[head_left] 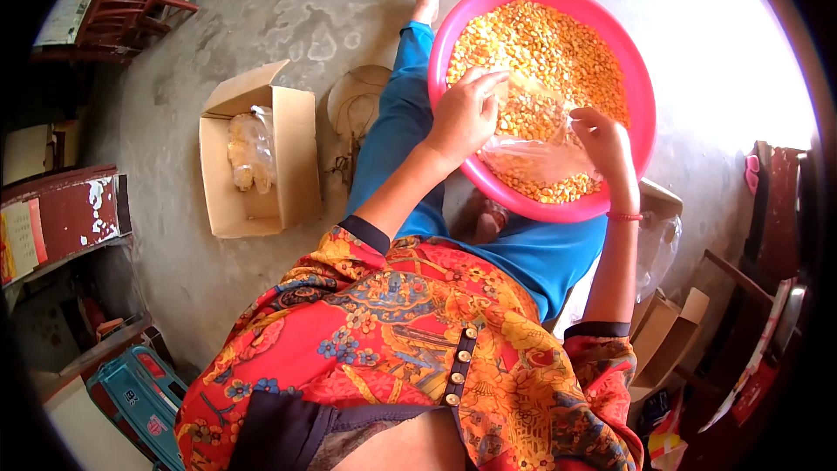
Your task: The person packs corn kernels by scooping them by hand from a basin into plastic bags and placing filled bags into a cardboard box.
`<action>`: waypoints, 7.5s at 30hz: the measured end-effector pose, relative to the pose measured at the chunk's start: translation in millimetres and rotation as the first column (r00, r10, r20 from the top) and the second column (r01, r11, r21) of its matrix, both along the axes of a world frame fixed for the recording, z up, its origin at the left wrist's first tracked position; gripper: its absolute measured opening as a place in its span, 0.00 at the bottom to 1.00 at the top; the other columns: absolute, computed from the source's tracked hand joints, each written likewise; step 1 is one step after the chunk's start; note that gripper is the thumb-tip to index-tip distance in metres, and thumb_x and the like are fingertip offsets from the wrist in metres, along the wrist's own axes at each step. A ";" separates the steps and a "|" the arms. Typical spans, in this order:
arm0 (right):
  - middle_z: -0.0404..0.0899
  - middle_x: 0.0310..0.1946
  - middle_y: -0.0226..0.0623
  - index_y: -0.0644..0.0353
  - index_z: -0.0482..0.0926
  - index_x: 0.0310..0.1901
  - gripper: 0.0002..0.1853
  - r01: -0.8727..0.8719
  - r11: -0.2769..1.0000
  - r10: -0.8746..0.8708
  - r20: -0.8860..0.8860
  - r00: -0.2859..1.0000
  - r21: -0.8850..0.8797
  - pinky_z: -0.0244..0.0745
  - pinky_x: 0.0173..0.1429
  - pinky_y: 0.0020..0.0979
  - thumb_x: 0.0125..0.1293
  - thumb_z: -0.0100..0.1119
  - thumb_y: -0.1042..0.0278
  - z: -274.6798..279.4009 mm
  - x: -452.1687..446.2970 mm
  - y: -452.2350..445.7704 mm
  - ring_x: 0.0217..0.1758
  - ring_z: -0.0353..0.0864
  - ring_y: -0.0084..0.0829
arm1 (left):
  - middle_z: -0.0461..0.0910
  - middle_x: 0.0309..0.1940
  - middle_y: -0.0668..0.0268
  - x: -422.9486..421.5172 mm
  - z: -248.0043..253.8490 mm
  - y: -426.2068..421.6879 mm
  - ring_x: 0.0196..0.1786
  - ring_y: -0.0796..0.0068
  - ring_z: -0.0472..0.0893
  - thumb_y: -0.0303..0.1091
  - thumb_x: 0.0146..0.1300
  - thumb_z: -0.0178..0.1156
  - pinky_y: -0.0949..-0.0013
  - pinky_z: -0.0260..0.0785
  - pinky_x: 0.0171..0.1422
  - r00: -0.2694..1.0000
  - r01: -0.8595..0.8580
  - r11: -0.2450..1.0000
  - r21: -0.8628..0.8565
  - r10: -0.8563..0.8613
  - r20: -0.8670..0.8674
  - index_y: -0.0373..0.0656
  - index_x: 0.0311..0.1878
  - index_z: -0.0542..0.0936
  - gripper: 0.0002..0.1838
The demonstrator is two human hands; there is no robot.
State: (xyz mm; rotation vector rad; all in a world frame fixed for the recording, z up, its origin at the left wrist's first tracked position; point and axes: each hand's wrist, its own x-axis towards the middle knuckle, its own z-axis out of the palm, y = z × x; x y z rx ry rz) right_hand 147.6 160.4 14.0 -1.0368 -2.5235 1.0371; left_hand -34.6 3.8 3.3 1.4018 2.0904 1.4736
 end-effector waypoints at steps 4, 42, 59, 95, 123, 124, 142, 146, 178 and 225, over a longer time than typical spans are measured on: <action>0.81 0.30 0.37 0.58 0.81 0.38 0.08 0.203 0.963 -0.166 -0.203 0.965 0.177 0.72 0.36 0.28 0.59 0.57 0.67 -10.7 2.2 46.7 0.29 0.78 0.27 | 0.77 0.44 0.60 7.7 4.4 -2.4 0.41 0.62 0.79 0.25 0.56 0.52 0.66 0.73 0.45 0.997 -0.029 0.996 -0.086 0.023 -0.068 0.42 0.47 0.78 0.15; 0.71 0.24 0.28 0.60 0.74 0.29 0.13 -0.214 0.721 -0.205 -0.499 0.842 -0.659 0.63 0.32 0.21 0.66 0.46 0.61 32.0 -65.2 -44.8 0.25 0.66 0.18 | 0.69 0.55 0.57 6.7 -3.9 -2.9 0.42 0.54 0.79 0.28 0.55 0.52 0.58 0.73 0.45 0.972 -0.067 0.979 -0.194 0.020 -0.235 0.40 0.56 0.70 0.22; 0.74 0.49 0.36 0.47 0.78 0.47 0.13 -0.055 0.873 0.180 -0.217 0.959 0.484 0.69 0.55 0.39 0.59 0.56 0.67 -33.2 -99.3 48.9 0.53 0.73 0.38 | 0.72 0.55 0.62 7.6 -1.1 -1.1 0.52 0.61 0.76 0.25 0.54 0.50 0.63 0.71 0.53 0.988 -0.040 0.974 -0.221 0.005 -0.156 0.40 0.55 0.72 0.22; 0.72 0.22 0.26 0.61 0.75 0.30 0.12 -0.168 0.727 -0.288 -0.517 0.806 -0.666 0.64 0.29 0.19 0.66 0.50 0.62 0.0 -82.5 -52.0 0.23 0.67 0.15 | 0.71 0.54 0.61 8.3 -0.7 -2.8 0.48 0.58 0.77 0.22 0.53 0.51 0.61 0.72 0.48 0.979 -0.067 0.962 -0.265 0.012 -0.202 0.41 0.56 0.70 0.23; 0.78 0.30 0.43 0.61 0.77 0.36 0.11 0.031 0.945 -0.038 0.015 0.999 0.325 0.71 0.40 0.38 0.64 0.52 0.62 -47.3 -25.4 60.2 0.34 0.78 0.40 | 0.72 0.54 0.63 8.0 -3.8 -1.2 0.49 0.60 0.77 0.27 0.54 0.52 0.63 0.72 0.50 0.976 -0.074 0.959 -0.275 0.013 -0.217 0.42 0.56 0.71 0.23; 0.79 0.28 0.40 0.61 0.77 0.36 0.12 0.145 0.973 -0.147 -0.006 0.989 0.180 0.71 0.39 0.35 0.64 0.52 0.61 -43.9 -26.0 62.3 0.32 0.78 0.34 | 0.72 0.54 0.63 7.8 -3.3 -1.2 0.49 0.60 0.77 0.27 0.54 0.52 0.63 0.72 0.50 0.976 -0.073 0.959 -0.274 0.013 -0.217 0.42 0.56 0.71 0.23; 0.74 0.23 0.27 0.60 0.76 0.28 0.13 -0.208 0.711 -0.237 -0.508 0.828 -0.672 0.65 0.34 0.19 0.67 0.50 0.62 9.2 -61.0 -29.9 0.27 0.70 0.17 | 0.72 0.55 0.61 8.7 4.2 -3.9 0.48 0.58 0.77 0.24 0.53 0.51 0.61 0.72 0.50 0.982 -0.052 0.955 -0.290 -0.003 -0.187 0.42 0.55 0.71 0.23; 0.78 0.27 0.30 0.62 0.77 0.29 0.13 -0.207 0.736 -0.156 -0.459 0.875 -0.644 0.68 0.45 0.23 0.66 0.51 0.62 4.6 -59.2 -37.9 0.34 0.74 0.19 | 0.74 0.50 0.62 9.5 -2.2 -2.5 0.44 0.59 0.79 0.25 0.52 0.51 0.60 0.73 0.45 0.977 -0.066 0.978 -0.197 0.024 -0.212 0.43 0.52 0.74 0.21; 0.64 0.15 0.22 0.59 0.73 0.32 0.13 -0.066 0.686 -0.428 -0.475 0.769 -0.725 0.49 0.16 0.17 0.69 0.48 0.59 22.3 -79.7 9.8 0.13 0.55 0.13 | 0.74 0.49 0.62 9.0 0.0 -2.3 0.44 0.59 0.78 0.24 0.54 0.52 0.61 0.73 0.46 0.987 -0.056 0.966 -0.251 0.015 -0.162 0.44 0.54 0.73 0.21; 0.61 0.16 0.22 0.58 0.74 0.30 0.12 0.145 0.646 -0.675 -0.472 0.567 -0.750 0.52 0.19 0.17 0.67 0.53 0.60 -31.4 -23.2 60.7 0.17 0.56 0.14 | 0.72 0.50 0.60 7.7 -1.6 -2.0 0.45 0.58 0.78 0.26 0.53 0.51 0.61 0.73 0.47 0.984 -0.051 0.967 -0.251 0.005 -0.179 0.43 0.57 0.70 0.24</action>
